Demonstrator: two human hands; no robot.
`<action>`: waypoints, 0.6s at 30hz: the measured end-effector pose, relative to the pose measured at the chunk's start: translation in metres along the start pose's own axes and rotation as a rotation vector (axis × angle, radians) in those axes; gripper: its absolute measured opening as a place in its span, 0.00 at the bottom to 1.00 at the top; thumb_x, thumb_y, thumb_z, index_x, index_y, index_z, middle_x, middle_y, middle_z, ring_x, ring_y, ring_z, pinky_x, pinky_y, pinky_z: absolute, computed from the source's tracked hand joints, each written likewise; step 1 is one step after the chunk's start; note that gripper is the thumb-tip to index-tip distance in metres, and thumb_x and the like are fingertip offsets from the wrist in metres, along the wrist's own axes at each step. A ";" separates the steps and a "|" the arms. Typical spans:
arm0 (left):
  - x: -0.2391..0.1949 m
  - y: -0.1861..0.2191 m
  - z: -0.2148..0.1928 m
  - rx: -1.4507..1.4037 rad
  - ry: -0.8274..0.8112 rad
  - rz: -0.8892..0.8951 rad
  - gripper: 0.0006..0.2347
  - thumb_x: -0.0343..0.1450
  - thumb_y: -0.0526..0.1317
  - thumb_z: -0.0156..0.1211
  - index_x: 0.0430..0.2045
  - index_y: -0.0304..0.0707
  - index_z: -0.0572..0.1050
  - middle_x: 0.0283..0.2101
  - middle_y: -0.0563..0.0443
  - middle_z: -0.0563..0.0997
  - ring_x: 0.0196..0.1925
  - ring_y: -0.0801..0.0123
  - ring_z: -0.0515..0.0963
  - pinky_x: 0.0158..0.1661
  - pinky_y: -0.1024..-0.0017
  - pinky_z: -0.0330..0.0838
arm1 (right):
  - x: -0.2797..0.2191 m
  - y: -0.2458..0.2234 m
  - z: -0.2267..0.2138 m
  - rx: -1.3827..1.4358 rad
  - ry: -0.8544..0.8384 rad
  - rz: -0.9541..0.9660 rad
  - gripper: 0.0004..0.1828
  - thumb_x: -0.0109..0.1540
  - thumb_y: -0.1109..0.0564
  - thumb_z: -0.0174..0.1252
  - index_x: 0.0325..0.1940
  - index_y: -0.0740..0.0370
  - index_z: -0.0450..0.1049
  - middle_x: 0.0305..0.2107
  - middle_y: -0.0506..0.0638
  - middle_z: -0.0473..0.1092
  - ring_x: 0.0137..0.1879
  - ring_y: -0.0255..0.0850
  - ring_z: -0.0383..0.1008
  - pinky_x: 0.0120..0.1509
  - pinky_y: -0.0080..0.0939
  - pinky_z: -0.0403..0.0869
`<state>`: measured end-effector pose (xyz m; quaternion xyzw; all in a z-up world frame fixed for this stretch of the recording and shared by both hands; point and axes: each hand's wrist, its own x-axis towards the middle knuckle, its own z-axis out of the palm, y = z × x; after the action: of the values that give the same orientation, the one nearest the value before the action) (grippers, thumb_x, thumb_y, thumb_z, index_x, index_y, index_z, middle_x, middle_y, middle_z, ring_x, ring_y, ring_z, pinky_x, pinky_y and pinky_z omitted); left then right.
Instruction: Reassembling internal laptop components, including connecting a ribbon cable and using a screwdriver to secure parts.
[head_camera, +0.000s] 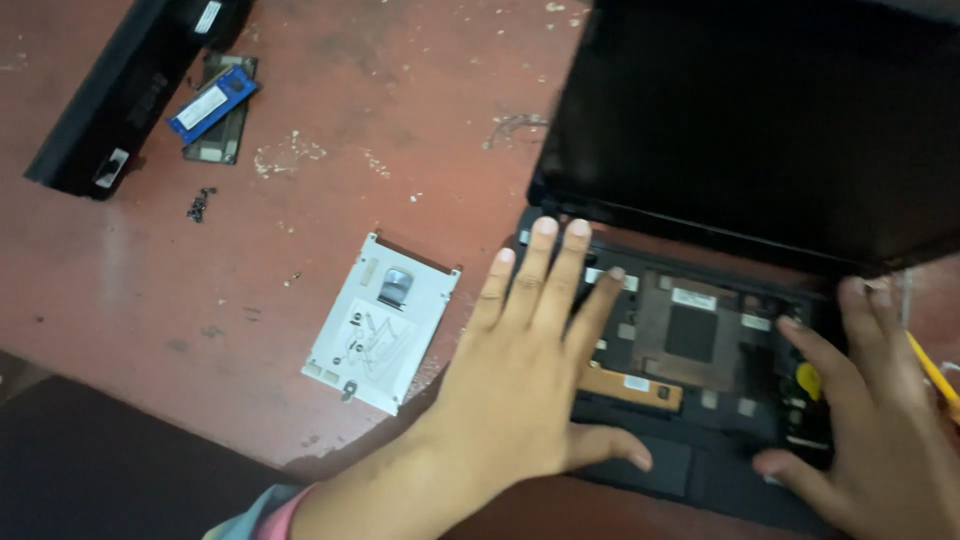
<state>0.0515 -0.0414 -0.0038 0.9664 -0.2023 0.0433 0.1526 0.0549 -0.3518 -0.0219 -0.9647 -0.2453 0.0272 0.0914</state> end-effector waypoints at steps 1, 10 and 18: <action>0.001 -0.001 0.001 -0.045 -0.023 -0.006 0.53 0.50 0.79 0.48 0.63 0.38 0.59 0.72 0.31 0.46 0.74 0.41 0.42 0.69 0.48 0.38 | -0.001 0.001 0.002 -0.105 0.002 -0.002 0.61 0.37 0.26 0.54 0.69 0.56 0.56 0.74 0.71 0.42 0.79 0.69 0.39 0.73 0.69 0.49; 0.002 -0.006 0.000 -0.075 -0.022 0.006 0.52 0.51 0.79 0.46 0.64 0.39 0.58 0.72 0.33 0.46 0.75 0.43 0.42 0.69 0.48 0.39 | 0.005 -0.006 0.002 -0.102 0.095 -0.080 0.54 0.44 0.27 0.47 0.67 0.60 0.59 0.73 0.75 0.44 0.79 0.74 0.41 0.75 0.73 0.49; 0.002 -0.006 -0.006 0.112 0.086 0.013 0.52 0.55 0.80 0.43 0.65 0.37 0.58 0.70 0.40 0.57 0.73 0.51 0.53 0.66 0.45 0.45 | 0.003 -0.026 -0.012 0.146 0.069 0.083 0.56 0.42 0.46 0.64 0.69 0.63 0.49 0.74 0.69 0.32 0.79 0.64 0.26 0.76 0.67 0.37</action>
<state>0.0555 -0.0352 0.0002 0.9693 -0.1992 0.0971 0.1064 0.0469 -0.3296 -0.0048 -0.9652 -0.1994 0.0155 0.1684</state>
